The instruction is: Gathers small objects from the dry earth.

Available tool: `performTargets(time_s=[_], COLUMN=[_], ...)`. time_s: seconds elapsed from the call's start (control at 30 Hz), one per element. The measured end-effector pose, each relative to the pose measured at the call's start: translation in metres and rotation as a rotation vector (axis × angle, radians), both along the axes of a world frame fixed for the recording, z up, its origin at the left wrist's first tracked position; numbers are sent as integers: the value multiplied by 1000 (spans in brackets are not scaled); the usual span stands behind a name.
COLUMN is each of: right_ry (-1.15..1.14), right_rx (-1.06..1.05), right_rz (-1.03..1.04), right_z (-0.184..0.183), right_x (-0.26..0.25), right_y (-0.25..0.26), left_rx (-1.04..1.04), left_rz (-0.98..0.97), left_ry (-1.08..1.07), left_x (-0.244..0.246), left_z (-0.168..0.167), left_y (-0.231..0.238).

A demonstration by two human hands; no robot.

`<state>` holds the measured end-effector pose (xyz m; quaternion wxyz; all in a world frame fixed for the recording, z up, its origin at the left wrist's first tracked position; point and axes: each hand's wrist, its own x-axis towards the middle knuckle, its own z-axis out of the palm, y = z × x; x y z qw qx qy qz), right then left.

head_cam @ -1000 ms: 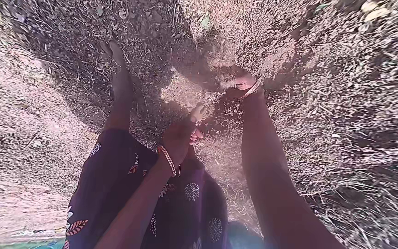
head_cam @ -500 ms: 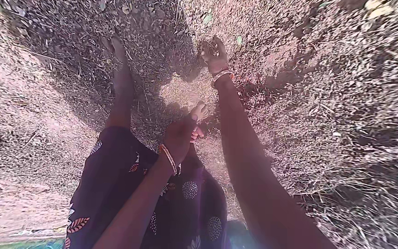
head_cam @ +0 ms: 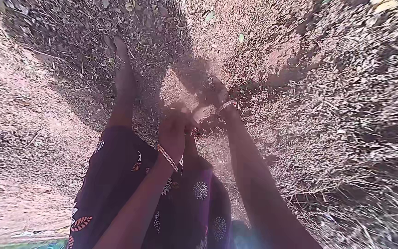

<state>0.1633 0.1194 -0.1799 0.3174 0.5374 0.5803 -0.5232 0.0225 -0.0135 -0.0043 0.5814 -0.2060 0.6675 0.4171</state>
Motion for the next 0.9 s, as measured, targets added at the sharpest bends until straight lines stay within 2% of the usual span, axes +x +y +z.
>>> performTargets(time_s=[0.07, 0.23, 0.37, 0.43, 0.5, 0.6, 0.7, 0.8, 0.9], right_ry=[46, -296, -210, -206, -172, -169, -192, -41, -44], right_rx=[-78, 202, 476, 414, 309, 322, 353, 315, 217], right_rz=[128, 386, 372, 413, 451, 281, 225, 256, 334], right_z=[3, -20, -63, -77, -73, -50, -33, -36, -46], right_x=[2, -35, -67, -72, -69, -54, -43, -47, -70], right_y=[10, 47, 59, 51, 44, 35, 23, 6, -14], left_rx=[-6, -96, -130, -147, -172, -172, -169, -174, -173], left_rz=[17, 70, 92, 129, 162, 167, 174, 182, 179], left_ry=[4, 35, 30, 6, -12, -20, -22, -20, -30], left_x=[2, 3, 6, 9, 9, 6, 4, 5, 4], left_z=[0, -1, -4, -5, -5, -2, -2, -3, -3], left_y=[-4, -6, -12, -11, -8, -7, -8, -7, -9])
